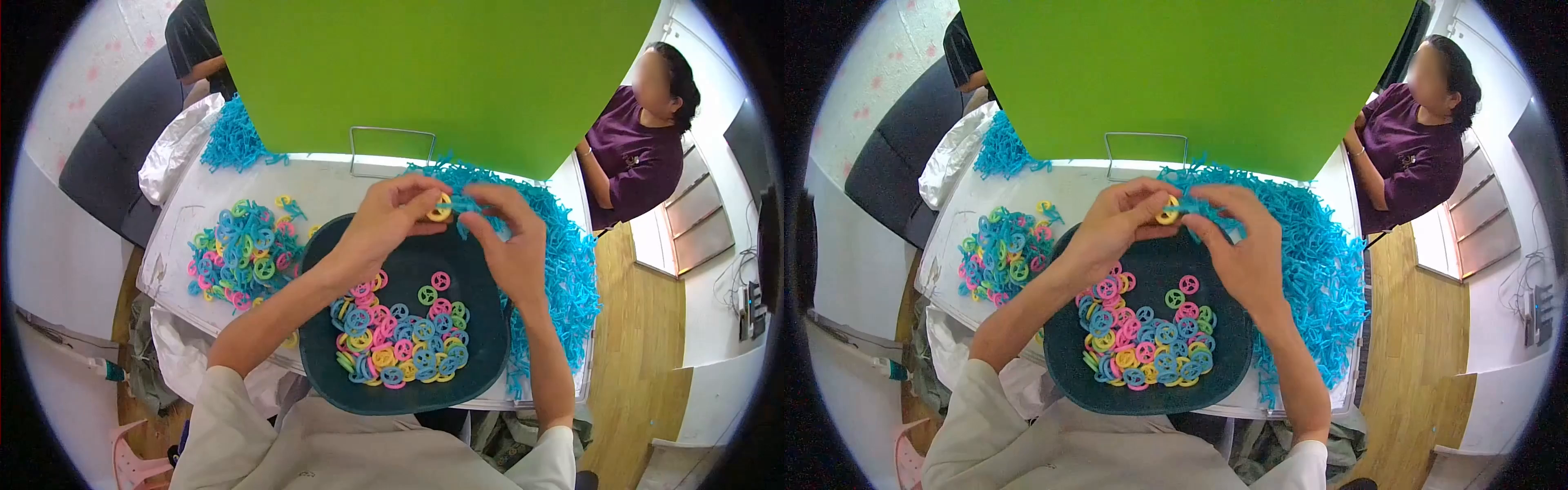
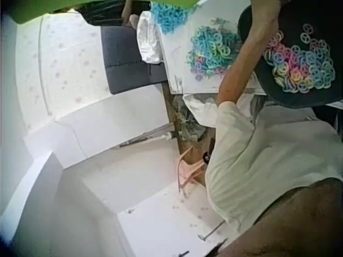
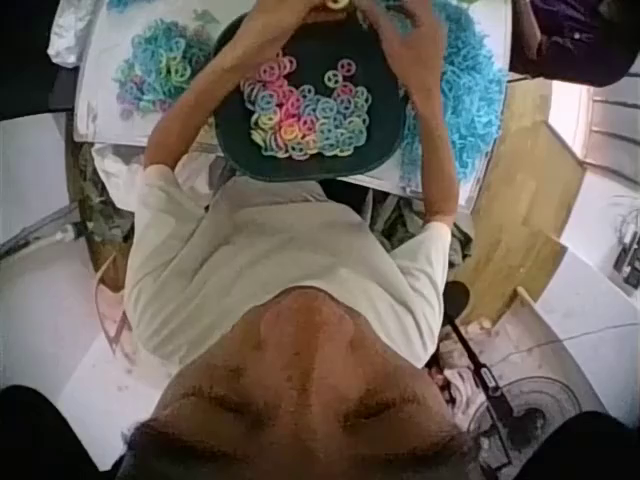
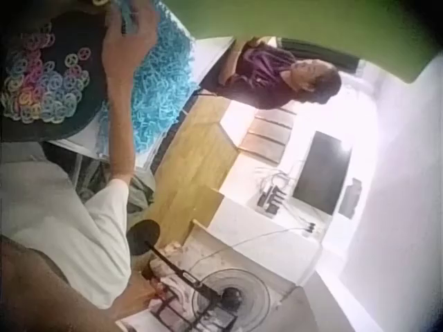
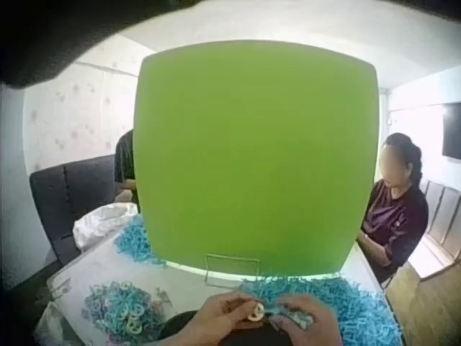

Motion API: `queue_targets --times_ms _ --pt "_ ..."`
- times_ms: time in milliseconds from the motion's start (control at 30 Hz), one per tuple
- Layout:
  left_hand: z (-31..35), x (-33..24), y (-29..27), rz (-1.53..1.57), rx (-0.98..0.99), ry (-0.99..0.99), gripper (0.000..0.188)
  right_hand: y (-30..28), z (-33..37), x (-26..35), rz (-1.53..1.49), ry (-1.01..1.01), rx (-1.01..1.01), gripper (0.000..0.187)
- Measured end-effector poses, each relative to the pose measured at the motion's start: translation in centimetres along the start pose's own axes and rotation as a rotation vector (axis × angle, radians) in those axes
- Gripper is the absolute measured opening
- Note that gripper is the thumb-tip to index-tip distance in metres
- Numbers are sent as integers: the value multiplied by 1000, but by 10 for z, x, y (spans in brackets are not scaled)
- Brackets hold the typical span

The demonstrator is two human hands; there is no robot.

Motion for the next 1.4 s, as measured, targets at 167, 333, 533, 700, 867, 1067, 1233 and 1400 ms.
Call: queue_targets --times_ms 167,333,533,700,867,1067,1233,1400 --pt "10 -17 -6 -111 -43 183 20 10 12 -31 -805 643 79 31" --pt "15 8 -26 -1056 31 226 14 12 12 -39 -781 594 40 33" --pt "44 53 -8 -1713 248 323 17 13 12 -31 -842 591 -3 42" --pt "40 47 -11 -1694 253 260 19 16 9 -33 -847 559 -11 40" --pt "39 27 -13 -1564 97 366 17 18 10 -37 -769 559 -40 33" --pt "35 56 -16 -1635 320 198 11 16 11 -35 -599 603 -33 22" --pt "27 13 -27 -914 -46 267 8 8 11 -35 -303 535 -12 18" --pt "24 -5 -16 -345 -82 229 16 12 12 -28 -167 491 18 19"
Point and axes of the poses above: each hand's wrist, its own z-axis away from the middle knuckle, its own y-axis out of the palm, x = y × z, the point moved 7 cm from there along -z, towards the middle knuckle, and after that the axes turned 13 degrees about -z, right-handed, at the moved point
